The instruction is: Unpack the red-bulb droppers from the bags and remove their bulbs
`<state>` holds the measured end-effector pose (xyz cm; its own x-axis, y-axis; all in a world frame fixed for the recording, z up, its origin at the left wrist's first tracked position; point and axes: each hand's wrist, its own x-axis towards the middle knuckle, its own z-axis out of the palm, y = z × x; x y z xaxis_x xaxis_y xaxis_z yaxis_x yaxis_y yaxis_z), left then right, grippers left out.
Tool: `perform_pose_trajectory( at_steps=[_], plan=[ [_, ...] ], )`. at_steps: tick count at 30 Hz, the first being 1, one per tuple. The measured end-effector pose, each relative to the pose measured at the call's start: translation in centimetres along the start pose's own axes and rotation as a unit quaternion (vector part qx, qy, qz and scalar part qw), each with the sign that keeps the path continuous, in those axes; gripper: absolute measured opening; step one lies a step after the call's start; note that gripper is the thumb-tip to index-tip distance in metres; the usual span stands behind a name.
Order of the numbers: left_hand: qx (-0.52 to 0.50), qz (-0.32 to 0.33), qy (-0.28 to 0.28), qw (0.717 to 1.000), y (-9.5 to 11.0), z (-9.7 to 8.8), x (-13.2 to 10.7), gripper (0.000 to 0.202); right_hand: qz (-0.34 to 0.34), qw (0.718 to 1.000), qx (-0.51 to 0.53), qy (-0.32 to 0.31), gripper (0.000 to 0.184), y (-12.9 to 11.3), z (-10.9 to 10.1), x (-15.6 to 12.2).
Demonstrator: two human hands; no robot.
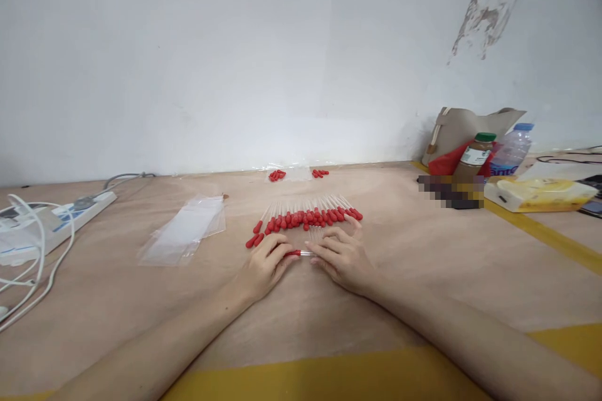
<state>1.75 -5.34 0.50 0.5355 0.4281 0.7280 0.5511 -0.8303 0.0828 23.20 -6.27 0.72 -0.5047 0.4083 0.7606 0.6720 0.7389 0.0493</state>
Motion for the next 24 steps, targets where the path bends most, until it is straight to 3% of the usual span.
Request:
perform_pose_trajectory(
  at_steps=[5,10,24],
  plan=[
    [0.017,0.018,-0.014,1.0,0.0,-0.2,0.3,0.022,-0.003,1.0,0.003,0.009,0.016,0.1,0.6,-0.1],
    [0.043,0.029,-0.037,0.998,0.3,-0.7,0.8,0.011,-0.009,1.0,0.016,0.006,0.017,0.2,0.2,-0.1],
    [0.051,0.033,-0.091,0.994,0.8,-1.4,0.6,0.014,-0.02,0.999,0.022,-0.01,0.018,0.0,-0.3,-0.3]
  ],
)
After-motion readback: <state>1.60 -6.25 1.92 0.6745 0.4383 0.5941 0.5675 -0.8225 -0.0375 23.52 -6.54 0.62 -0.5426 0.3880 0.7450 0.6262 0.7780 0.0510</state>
